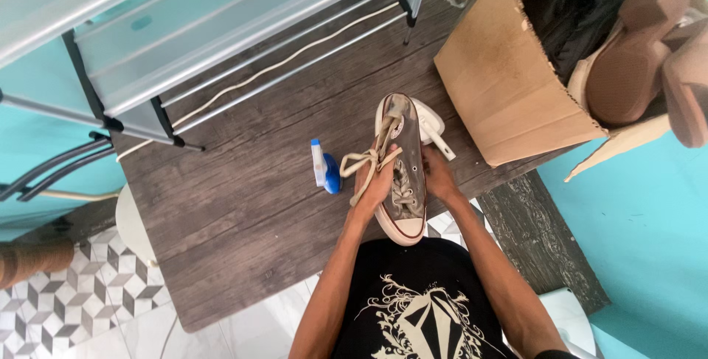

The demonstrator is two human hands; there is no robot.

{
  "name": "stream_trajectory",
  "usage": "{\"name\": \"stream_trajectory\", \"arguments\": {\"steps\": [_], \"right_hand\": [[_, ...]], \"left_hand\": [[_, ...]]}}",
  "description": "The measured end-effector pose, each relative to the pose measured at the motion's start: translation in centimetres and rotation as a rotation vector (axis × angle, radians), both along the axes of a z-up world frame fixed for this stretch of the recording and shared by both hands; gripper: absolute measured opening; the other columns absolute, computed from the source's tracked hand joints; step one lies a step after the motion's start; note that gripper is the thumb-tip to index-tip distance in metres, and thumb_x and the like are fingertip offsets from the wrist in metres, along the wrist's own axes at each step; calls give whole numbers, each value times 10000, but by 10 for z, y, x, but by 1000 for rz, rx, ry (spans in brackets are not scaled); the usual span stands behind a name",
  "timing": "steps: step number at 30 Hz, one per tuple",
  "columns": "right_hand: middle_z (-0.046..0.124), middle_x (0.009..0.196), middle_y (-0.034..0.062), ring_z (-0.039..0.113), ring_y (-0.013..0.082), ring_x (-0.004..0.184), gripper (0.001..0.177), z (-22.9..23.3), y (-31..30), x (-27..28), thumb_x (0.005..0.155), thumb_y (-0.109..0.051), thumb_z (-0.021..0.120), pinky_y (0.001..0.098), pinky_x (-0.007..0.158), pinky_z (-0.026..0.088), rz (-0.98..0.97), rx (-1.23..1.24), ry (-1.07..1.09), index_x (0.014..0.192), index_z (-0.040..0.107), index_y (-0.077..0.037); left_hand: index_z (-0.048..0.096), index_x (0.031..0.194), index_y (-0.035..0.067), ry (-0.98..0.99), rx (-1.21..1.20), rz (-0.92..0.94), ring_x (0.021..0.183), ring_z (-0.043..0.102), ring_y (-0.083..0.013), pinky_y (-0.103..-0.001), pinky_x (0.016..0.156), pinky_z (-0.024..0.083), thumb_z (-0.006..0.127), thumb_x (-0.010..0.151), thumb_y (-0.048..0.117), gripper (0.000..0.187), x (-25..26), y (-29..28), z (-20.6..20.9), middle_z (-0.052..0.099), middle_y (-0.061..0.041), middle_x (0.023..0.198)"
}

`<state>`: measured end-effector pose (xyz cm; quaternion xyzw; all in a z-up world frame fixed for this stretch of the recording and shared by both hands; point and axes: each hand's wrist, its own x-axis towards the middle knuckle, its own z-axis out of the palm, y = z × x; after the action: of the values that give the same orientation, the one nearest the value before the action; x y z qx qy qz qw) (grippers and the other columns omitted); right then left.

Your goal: The person cleans a single high-top sneaker using a spray bottle, a white brush, and a dark abrasive pad. They spray the shoe, scrub the upper and sole with the brush, and then scrub the sole and upper with the abrasive pad. The person places the cleaned shoe on a metal rack.

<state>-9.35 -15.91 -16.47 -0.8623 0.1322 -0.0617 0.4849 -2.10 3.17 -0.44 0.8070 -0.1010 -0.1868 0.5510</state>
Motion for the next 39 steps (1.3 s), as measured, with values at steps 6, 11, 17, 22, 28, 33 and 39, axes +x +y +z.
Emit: {"name": "stream_trajectory", "arguments": {"steps": [6,11,17,22,28,33,39], "right_hand": [[707,1127,171,650,294,964,245,42,-4,6,921,-107,651,373,853,516,-76,0,-140,1142,683,-7],[700,885,116,623,186,768,387,145,1,15,1052,-370,629,332,687,488,-303,171,37,984,691,6],[700,857,107,640,178,678,390,195,29,33,937,-354,667,337,632,515,-170,73,169,1065,690,14],[701,1003,20,634,87,885,325,182,9,39,962,-222,637,237,763,509,-295,655,-121,1204,679,-10],[603,892,-21,508,80,807,230,198,38,33,1046,-208,591,243,706,412,-196,556,-40,1130,674,-11],[601,910,-8,534,89,821,249,233,65,26,1079,-261,545,263,726,451,-74,377,15,1144,669,-55],[642,982,-52,578,70,893,280,248,77,33,1039,-244,481,273,800,487,77,279,-11,1245,595,-94]], "left_hand": [[510,1468,93,17,80,-116,812,722,-252,-407,693,583,670,907,463,690,-1,3,-2,748,-153,924],[432,1518,72,-176,57,-219,945,729,-262,-390,763,612,792,851,466,854,-3,-5,-8,728,-169,1110],[440,1563,137,-254,-67,-251,1158,722,-270,-392,986,594,839,814,315,867,-3,-10,-8,696,-118,1339],[370,1552,273,-12,-84,-233,1387,496,-345,-464,1124,418,920,679,205,1033,9,9,0,510,-129,1518],[272,1595,333,151,-192,-329,1515,252,-373,-535,1177,248,758,851,293,889,11,33,-14,297,-151,1661],[572,1467,165,-104,-215,-169,1371,488,-386,-523,1135,438,565,1033,430,509,11,39,-4,479,-227,1413],[549,1253,39,-195,-18,-236,1036,664,-352,-475,860,552,529,1040,481,491,34,26,52,621,-201,1142]]}}
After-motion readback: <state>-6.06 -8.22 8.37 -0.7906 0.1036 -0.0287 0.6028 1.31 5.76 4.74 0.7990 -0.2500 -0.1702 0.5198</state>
